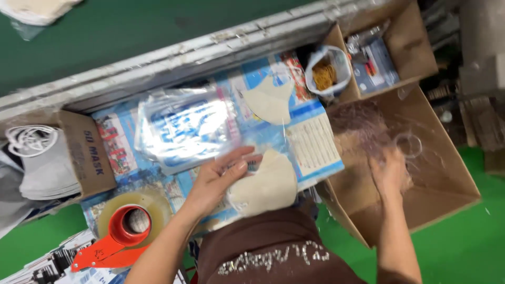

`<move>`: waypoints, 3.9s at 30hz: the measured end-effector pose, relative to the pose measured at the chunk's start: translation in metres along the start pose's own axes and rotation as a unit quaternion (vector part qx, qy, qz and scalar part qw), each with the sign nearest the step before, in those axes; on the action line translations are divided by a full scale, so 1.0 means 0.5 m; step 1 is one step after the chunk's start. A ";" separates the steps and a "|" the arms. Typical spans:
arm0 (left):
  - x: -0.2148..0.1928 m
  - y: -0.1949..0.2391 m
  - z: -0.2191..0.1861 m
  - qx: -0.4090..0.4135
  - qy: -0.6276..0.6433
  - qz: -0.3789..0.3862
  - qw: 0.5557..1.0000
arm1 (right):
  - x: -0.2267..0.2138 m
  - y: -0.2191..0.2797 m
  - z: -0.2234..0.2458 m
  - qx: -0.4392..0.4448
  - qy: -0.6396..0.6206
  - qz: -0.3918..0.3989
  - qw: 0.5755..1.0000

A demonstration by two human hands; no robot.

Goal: Packaging face masks into plastic bags and placing them onto a conveyor belt.

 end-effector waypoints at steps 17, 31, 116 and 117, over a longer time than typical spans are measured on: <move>-0.048 0.083 0.062 -0.024 0.019 -0.001 1.000 | -0.008 -0.027 0.522 0.121 -0.619 0.443 0.637; -0.104 0.098 0.054 0.049 -0.086 0.060 0.993 | -0.042 -0.066 0.548 0.017 -0.594 0.415 0.689; -0.017 0.012 0.191 0.391 -0.395 -0.062 0.829 | 0.043 0.043 0.588 -0.288 -0.371 0.263 0.843; -0.004 0.022 0.176 0.383 -0.389 -0.074 0.835 | 0.030 0.040 0.601 -0.309 -0.361 0.259 0.841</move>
Point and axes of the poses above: each hand's wrist, its own y-axis away from the middle knuckle, its own x-axis out of the palm, z = x × y, the point moved 2 cm from there along -y, towards the middle knuckle, and after that the axes turned 5 degrees about -z, right-handed, at the moved point
